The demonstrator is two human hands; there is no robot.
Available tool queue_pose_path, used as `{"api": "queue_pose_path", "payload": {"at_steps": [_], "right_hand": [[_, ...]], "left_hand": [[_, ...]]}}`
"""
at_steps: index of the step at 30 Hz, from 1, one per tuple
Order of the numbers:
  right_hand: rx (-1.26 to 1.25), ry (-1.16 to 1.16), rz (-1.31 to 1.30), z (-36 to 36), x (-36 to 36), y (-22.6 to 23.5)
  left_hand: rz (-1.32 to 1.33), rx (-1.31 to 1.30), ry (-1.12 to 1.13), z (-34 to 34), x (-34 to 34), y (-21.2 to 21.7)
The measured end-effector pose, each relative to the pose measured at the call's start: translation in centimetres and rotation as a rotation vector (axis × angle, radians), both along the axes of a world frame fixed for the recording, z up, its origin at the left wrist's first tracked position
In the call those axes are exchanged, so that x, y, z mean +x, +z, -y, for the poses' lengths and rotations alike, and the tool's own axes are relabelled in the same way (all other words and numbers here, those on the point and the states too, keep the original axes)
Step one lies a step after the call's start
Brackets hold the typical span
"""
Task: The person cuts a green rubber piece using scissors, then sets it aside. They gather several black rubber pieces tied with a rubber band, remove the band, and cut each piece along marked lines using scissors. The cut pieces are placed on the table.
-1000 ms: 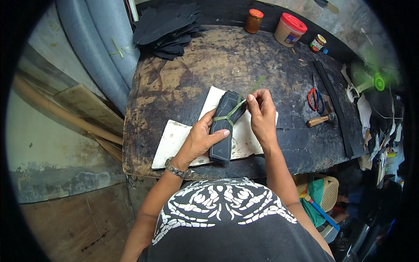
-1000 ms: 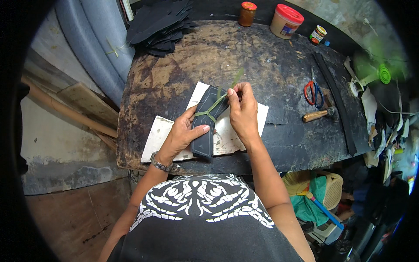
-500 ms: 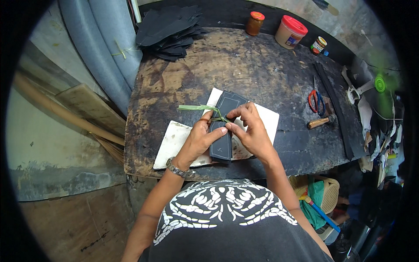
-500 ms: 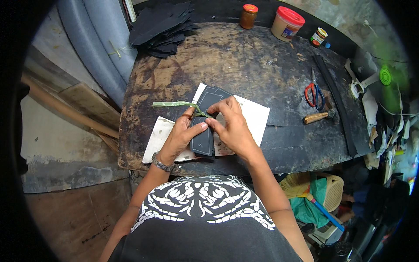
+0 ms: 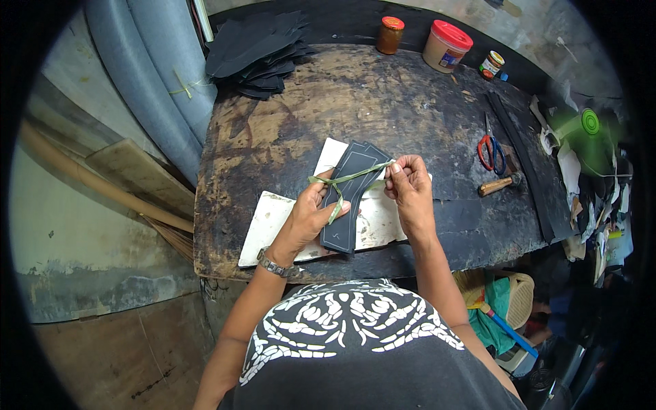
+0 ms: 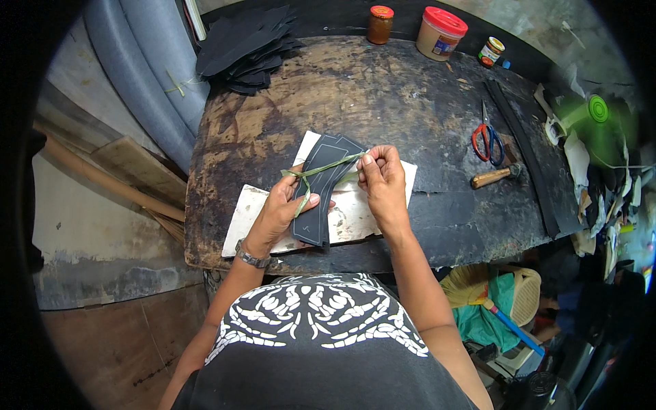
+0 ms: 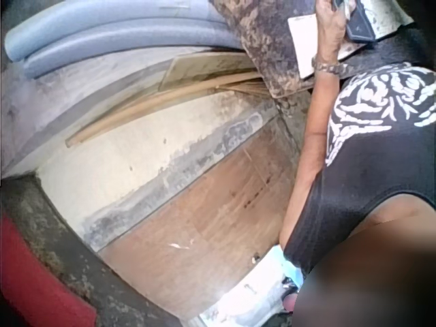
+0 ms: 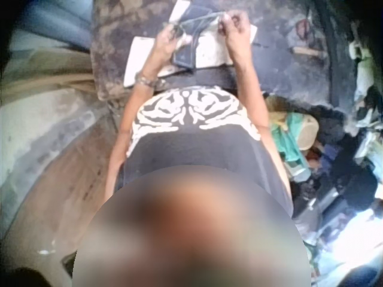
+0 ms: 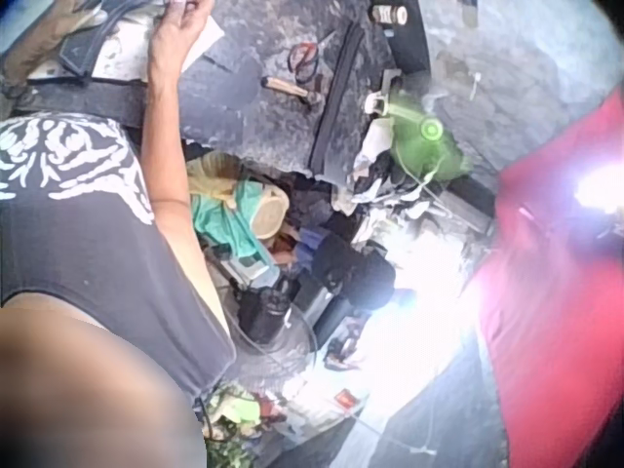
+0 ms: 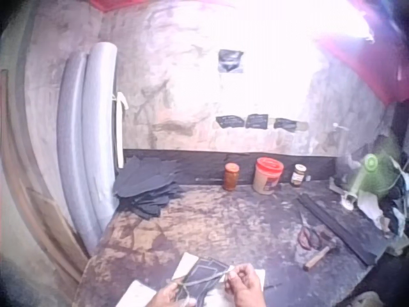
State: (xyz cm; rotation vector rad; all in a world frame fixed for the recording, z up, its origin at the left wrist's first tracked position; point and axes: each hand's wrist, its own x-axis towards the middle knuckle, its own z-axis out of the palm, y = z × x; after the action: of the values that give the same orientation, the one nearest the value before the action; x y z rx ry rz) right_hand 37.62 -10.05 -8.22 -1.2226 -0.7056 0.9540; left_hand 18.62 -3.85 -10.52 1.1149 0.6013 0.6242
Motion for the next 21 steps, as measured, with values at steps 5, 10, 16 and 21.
{"api": "queue_pose_path", "payload": {"at_steps": [5,10,16,21], "right_hand": [[0.100,-0.016,-0.135,-0.1,-0.5,-0.7],[0.080,0.123,0.021,-0.2,-0.4,0.5],[-0.158,0.585,0.757,2.2,-0.2,4.6],[0.206,0.009,0.061,1.6,3.2,4.5]], "left_hand": [[0.072,-0.031,0.040,0.2,0.3,0.5],[0.163,-0.179,-0.005,0.0,-0.2,1.1],[0.038,-0.114,0.141,-0.2,0.3,0.9],[0.073,-0.235,0.050,-0.3,-0.3,1.5]]}}
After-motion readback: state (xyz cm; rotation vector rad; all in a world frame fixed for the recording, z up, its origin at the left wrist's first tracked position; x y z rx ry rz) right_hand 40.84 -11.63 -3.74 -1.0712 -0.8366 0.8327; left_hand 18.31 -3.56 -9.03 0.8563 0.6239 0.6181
